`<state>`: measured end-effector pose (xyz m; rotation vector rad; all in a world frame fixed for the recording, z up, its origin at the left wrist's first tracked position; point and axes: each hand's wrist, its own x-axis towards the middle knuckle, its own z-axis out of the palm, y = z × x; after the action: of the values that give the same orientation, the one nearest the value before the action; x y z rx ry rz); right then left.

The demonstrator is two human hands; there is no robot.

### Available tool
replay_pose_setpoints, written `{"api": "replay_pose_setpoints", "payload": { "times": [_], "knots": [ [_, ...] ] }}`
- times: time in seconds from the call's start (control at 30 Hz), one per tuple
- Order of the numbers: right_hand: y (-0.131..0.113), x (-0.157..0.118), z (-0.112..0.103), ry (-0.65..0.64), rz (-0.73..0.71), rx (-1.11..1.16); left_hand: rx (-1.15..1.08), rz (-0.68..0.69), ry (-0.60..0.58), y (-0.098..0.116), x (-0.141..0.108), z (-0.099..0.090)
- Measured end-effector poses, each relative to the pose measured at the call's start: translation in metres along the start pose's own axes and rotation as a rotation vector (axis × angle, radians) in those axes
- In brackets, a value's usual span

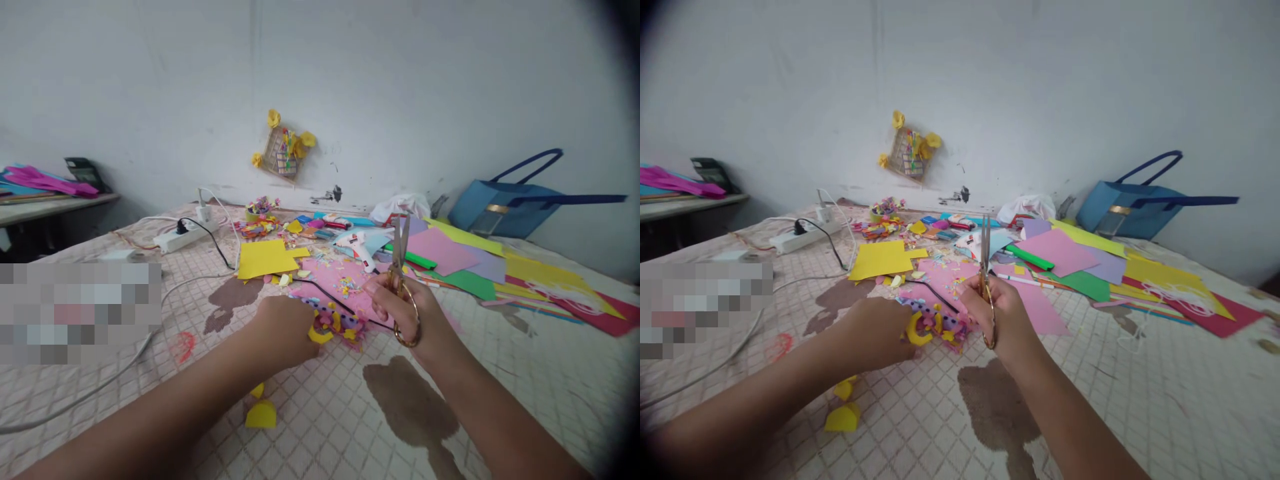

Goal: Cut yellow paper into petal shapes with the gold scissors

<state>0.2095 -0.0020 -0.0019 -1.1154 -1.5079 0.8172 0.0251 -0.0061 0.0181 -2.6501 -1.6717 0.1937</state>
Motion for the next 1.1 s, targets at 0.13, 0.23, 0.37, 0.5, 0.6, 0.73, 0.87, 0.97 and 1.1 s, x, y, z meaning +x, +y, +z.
{"api": "replay_pose_setpoints", "payload": {
  "times": [0.13,0.23,0.37,0.5,0.6,0.73,0.87,0.97,1.1],
  "knots": [
    [0.007,0.008,-0.01,0.099,-0.015,0.04,0.051,0.039,0.017,-0.004,0.002,0.001],
    [0.009,0.012,-0.015,0.141,-0.032,0.054,0.046,0.087,0.037,-0.005,0.002,0.004],
    [0.011,0.015,-0.016,0.172,-0.042,0.072,-0.021,0.211,0.047,-0.013,0.006,-0.001],
    [0.013,0.016,-0.015,0.174,-0.035,0.072,-0.256,0.224,-0.14,-0.051,0.012,-0.015],
    [0.011,0.014,-0.015,0.158,-0.019,0.071,-0.289,-0.014,-0.245,-0.091,0.018,-0.02],
    [0.008,0.011,-0.012,0.134,0.009,0.054,-0.241,-0.25,-0.115,-0.13,0.033,-0.01],
    [0.008,0.01,-0.01,0.121,0.004,0.025,-0.212,-0.361,0.12,-0.143,0.05,0.014],
    [0.009,0.01,-0.009,0.116,-0.002,0.0,-0.22,-0.344,0.218,-0.144,0.058,0.03],
    [0.01,0.011,-0.009,0.136,0.004,-0.03,-0.253,-0.303,0.313,-0.144,0.062,0.035]
  ]
}}
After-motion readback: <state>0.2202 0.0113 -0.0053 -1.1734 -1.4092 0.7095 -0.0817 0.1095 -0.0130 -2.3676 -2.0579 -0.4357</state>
